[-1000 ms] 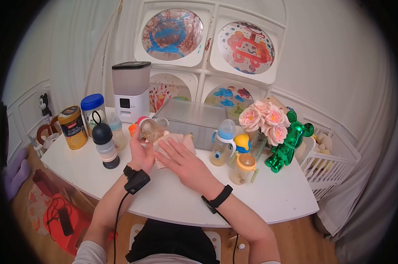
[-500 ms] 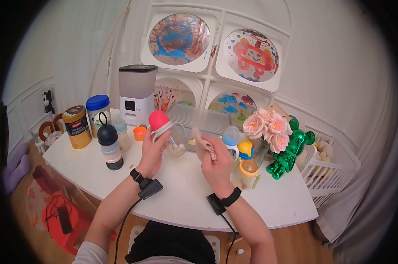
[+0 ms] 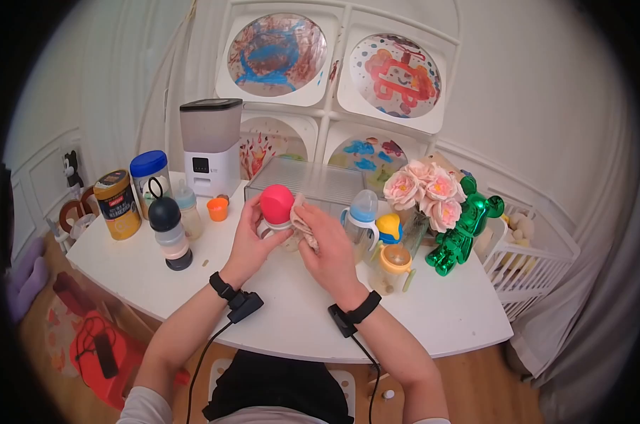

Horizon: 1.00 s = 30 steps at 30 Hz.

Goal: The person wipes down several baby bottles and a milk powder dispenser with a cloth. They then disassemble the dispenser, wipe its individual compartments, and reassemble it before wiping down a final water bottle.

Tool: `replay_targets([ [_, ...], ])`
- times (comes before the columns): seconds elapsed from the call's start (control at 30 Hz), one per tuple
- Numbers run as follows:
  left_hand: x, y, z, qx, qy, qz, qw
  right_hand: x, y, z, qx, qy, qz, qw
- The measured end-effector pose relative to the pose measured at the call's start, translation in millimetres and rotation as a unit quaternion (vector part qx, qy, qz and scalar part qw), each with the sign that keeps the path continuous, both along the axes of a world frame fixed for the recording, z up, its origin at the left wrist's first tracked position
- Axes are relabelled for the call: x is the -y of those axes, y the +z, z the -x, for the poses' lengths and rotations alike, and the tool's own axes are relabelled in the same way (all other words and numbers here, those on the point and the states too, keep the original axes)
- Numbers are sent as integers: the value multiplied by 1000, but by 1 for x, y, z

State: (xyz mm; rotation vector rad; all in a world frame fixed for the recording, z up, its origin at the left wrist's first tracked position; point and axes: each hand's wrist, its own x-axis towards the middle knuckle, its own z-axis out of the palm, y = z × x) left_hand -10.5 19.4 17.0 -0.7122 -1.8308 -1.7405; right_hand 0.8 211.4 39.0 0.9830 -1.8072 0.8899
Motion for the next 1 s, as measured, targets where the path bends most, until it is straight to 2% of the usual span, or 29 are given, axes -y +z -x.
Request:
replay_targets([
  [0.07,1,2,0,32,-27,-90,995,0,-1,-1,7,-3,-14,1000],
  [0.17,2,9,-6,47,-41,-130,990,1,-5,-2,16,-5,-25,1000],
  [0.23,3,13,-8,40,-46,-120,991,1,-6,-2,17,-4,-20,1000],
  [0.4,10,12,-7,28,-45,-69,996,-5,-4,-3,128,-30,5,991],
  [0.5,9,8,-7,-11,-25,-49,998,-5,-7,0,134,-28,2,991],
  [0.63,12,13,-4,8,-36,-170,985,-5,-10,2,169,-52,-23,984],
  [0.7,16,12,2,16,-62,-263,963,-4,-10,7,65,18,-28,997],
  [0.73,18,13,2,16,-64,-259,964,-3,-8,4,64,16,-23,998],
  [0.8,24,16,2,108,-154,-351,918,0,-2,-6,-7,10,-67,998],
  [0.87,27,13,7,119,-162,-321,925,-1,-1,-8,-43,-2,-106,993],
  [0.93,22,13,4,176,-203,-369,890,-2,0,-11,-79,-11,-146,986],
  [1.0,16,18,-3,203,-207,-371,882,-2,0,-13,-176,-15,-217,960],
])
